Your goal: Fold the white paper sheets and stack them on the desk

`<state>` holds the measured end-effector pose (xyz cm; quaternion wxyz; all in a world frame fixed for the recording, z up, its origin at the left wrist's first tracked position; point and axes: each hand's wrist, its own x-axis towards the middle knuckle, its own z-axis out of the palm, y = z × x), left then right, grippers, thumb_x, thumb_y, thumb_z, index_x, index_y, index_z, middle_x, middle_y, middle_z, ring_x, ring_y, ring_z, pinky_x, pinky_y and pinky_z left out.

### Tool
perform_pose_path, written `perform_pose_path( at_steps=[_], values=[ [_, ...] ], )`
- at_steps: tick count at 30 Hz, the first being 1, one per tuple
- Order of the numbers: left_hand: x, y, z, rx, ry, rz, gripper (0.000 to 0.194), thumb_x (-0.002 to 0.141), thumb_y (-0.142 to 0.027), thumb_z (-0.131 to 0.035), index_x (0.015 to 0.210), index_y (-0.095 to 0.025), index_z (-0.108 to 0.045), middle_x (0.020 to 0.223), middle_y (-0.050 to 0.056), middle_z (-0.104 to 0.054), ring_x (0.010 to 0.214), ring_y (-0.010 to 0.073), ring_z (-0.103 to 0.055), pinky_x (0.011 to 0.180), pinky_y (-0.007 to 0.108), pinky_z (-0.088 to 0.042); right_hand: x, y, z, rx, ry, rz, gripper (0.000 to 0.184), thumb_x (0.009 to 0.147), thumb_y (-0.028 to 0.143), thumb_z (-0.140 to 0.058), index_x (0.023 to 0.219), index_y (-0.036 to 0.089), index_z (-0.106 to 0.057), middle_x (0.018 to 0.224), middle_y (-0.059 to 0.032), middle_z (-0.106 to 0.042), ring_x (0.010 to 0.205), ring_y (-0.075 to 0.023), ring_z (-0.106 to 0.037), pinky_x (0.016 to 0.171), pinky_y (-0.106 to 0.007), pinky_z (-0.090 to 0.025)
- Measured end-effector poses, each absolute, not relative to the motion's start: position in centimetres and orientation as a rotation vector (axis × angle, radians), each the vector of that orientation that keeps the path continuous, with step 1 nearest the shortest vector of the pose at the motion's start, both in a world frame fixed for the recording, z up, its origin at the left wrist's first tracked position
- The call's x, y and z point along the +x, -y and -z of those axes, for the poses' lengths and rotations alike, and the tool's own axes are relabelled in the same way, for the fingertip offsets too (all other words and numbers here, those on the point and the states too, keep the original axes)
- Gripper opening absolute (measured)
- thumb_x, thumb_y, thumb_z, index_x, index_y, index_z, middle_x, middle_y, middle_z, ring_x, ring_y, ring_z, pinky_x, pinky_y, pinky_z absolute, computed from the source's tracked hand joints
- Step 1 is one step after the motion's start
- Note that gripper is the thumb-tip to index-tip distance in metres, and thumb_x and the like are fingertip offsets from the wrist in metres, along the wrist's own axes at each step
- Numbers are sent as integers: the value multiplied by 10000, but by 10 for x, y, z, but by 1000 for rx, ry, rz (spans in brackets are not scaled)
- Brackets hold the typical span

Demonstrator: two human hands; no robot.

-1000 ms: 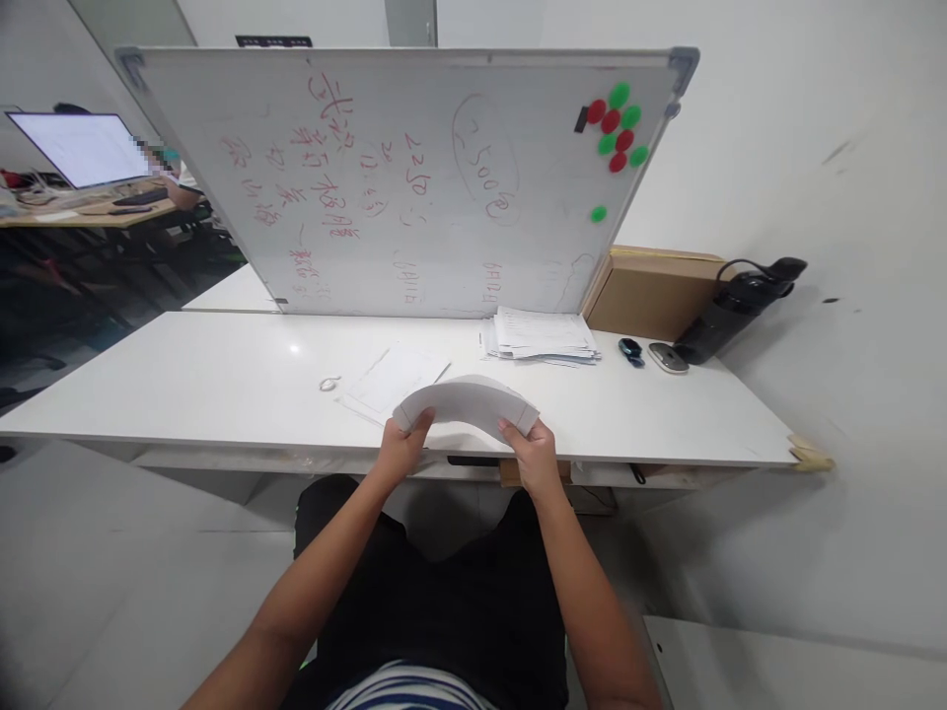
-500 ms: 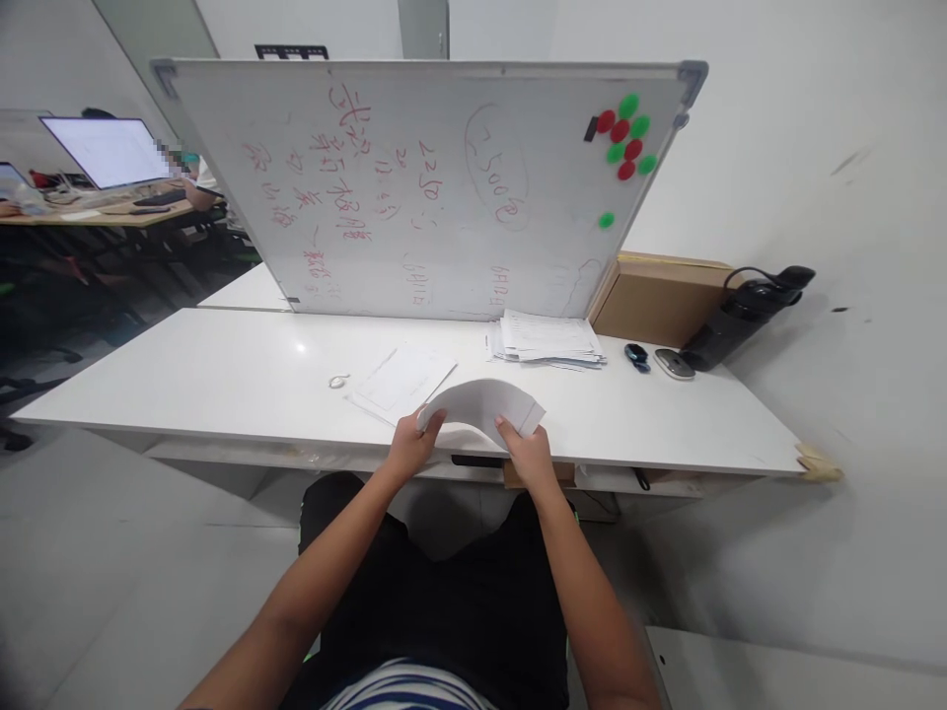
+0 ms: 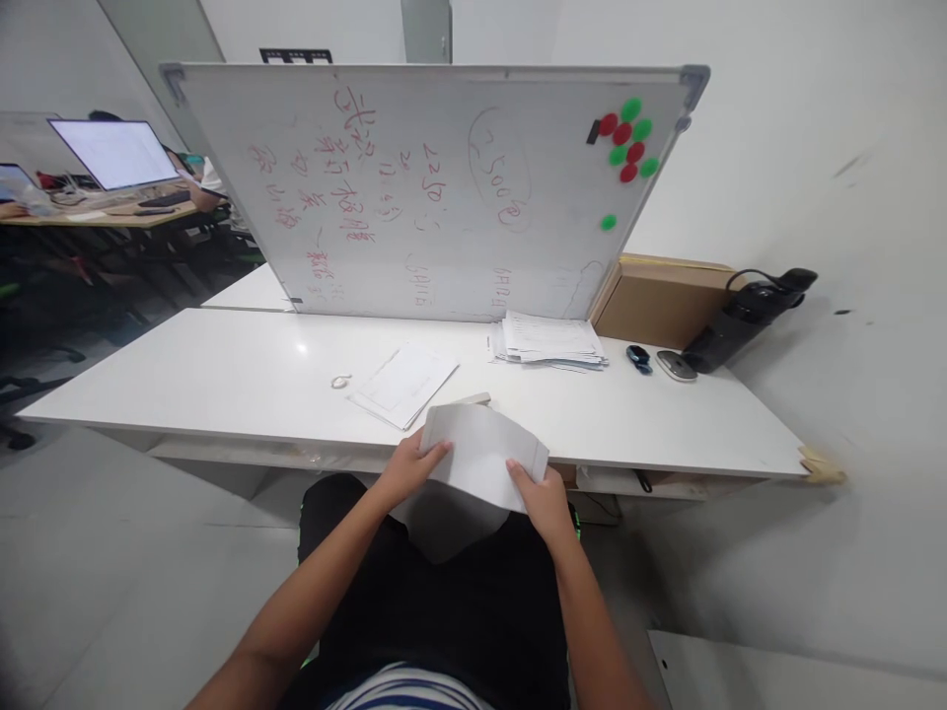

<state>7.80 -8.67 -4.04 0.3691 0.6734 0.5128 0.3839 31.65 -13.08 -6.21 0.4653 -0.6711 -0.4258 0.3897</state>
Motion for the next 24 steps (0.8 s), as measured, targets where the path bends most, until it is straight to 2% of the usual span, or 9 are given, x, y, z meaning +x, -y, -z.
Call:
perform_pose_path(
  at_steps=[2,5,7,11,13,17,20,24],
  values=[
    [77,95,35,1706,-1265,-981,417,872,-455,-523,1223,-233,-563,1019,56,-685,831,209,-644,726,317,-501,328,148,78,-1693,916,-1032,394,622,440,-776,874,143,-723,916,-124,-735,874,-336,-688,709,-388,-566],
    [78,93,29,1748,-1210,-1031,406,919,-413,-455,1288,-248,-494,1140,66,-647,835,169,-650,741,294,-513,343,174,102,-1652,666,-1136,409,604,413,-801,897,142,-713,956,-121,-731,879,-318,-693,702,-362,-582],
    [82,81,25,1915,-1230,-1058,385,930,-386,-443,1284,-242,-491,1208,73,-617,974,187,-627,832,311,-495,348,190,111,-1583,517,-1166,419,596,391,-813,917,144,-705,994,-120,-725,909,-308,-691,733,-355,-589],
    [98,40,22,2377,-1352,-909,454,879,-335,-554,1306,-206,-469,1341,119,-524,1251,274,-461,1016,409,-362,350,209,114,-1510,340,-1147,421,580,370,-819,928,165,-698,1010,-108,-723,923,-309,-690,753,-370,-601],
    [108,23,26,2479,-1421,-722,474,867,-281,-572,1318,-202,-451,1316,133,-540,1231,285,-479,993,408,-366,348,213,113,-1507,318,-1113,420,586,374,-814,933,170,-694,1034,-105,-716,954,-309,-682,768,-368,-600],
    [118,15,36,2555,-1452,-495,408,891,-159,-489,1294,-219,-472,1097,105,-645,1015,266,-612,879,365,-412,348,215,113,-1554,358,-1061,397,606,386,-801,915,159,-697,1034,-114,-715,972,-309,-676,754,-353,-599],
    [111,26,40,2590,-1314,-511,421,888,-148,-489,1299,-236,-475,1123,95,-635,997,259,-619,837,339,-424,352,216,112,-1578,354,-1080,404,607,384,-803,916,147,-698,1015,-120,-720,937,-303,-687,739,-343,-595],
    [97,39,39,2672,-1156,-542,446,901,-121,-451,1324,-259,-453,1193,63,-620,1089,232,-579,905,354,-412,357,215,110,-1659,325,-1099,432,604,369,-807,928,109,-687,1011,-140,-718,905,-285,-693,708,-312,-583]
  ],
)
